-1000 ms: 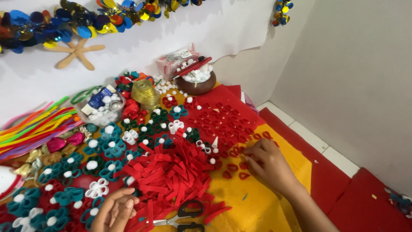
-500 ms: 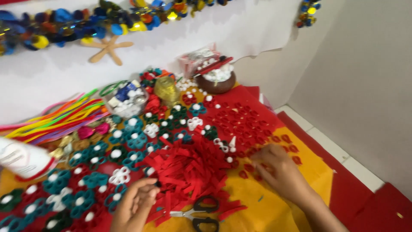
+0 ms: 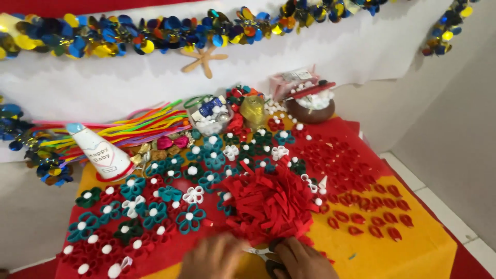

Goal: Creating decorative flowers by cutting tape and assembling red fabric strips.

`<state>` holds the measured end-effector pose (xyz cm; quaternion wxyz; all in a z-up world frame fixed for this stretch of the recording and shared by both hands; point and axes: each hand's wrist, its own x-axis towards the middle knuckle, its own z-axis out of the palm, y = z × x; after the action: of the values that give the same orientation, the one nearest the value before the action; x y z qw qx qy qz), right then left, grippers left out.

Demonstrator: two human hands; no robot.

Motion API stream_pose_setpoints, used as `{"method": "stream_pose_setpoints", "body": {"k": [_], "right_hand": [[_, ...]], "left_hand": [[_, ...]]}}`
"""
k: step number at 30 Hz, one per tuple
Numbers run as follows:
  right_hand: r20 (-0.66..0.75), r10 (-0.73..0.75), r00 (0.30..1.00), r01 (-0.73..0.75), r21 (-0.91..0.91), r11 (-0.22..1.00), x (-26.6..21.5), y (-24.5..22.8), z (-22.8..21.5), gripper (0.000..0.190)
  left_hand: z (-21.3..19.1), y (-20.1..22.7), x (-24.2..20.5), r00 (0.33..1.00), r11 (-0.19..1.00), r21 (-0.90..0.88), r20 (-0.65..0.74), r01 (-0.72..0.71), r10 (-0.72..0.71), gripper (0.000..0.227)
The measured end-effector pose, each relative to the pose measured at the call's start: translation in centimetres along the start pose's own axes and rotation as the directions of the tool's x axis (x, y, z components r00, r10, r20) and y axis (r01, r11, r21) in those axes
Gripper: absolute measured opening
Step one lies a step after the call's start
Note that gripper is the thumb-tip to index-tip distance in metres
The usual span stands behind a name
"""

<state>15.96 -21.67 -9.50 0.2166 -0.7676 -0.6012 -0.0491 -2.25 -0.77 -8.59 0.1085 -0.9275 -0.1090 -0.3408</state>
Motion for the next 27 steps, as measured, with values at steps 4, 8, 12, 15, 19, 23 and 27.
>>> {"method": "stream_pose_setpoints", "body": {"k": [4,8,12,15,19,23,27], "right_hand": [[0.142,0.100,0.985,-0.109,0.062,0.992,0.8,0.8,-2.1,0.046],[0.273,0.111,0.956,-0.156,0.150,0.976,1.3,1.5,-4.7,0.037],[0.509,0.379,0.773,-0.569,0.290,0.770,3.1,-0.1,-10.3,0.019],[0.612,0.402,0.681,-0.689,0.350,0.634,4.3,-0.5,-13.1,0.012],[0.648,0.216,0.730,-0.621,0.498,0.605,7.2,2.0,-14.8,0.042],[0.616,0.015,0.788,-0.485,0.605,0.631,10.7,3.7,-15.9,0.034],[0.592,-0.077,0.802,-0.405,0.634,0.659,12.5,4.9,-15.3,0.043]], "left_hand": [[5.8,6.1,-5.2,0.908,0.929,-0.158,-0.211,0.334,-0.362,0.041],[6.3,4.7,-6.2,0.967,0.940,-0.246,-0.041,0.235,-0.252,0.032],[6.1,3.4,-7.2,0.984,0.911,-0.390,0.161,0.134,-0.076,0.025],[5.7,2.1,-7.4,0.961,0.868,-0.490,0.268,0.076,0.068,0.027],[-8.8,-0.4,5.7,0.866,0.531,-0.750,0.497,0.394,0.058,0.041],[-12.1,0.1,10.8,0.825,0.295,-0.770,0.528,0.565,-0.202,0.055],[-9.8,-0.5,10.9,0.780,0.160,-0.768,0.585,0.621,-0.222,0.058]]}}
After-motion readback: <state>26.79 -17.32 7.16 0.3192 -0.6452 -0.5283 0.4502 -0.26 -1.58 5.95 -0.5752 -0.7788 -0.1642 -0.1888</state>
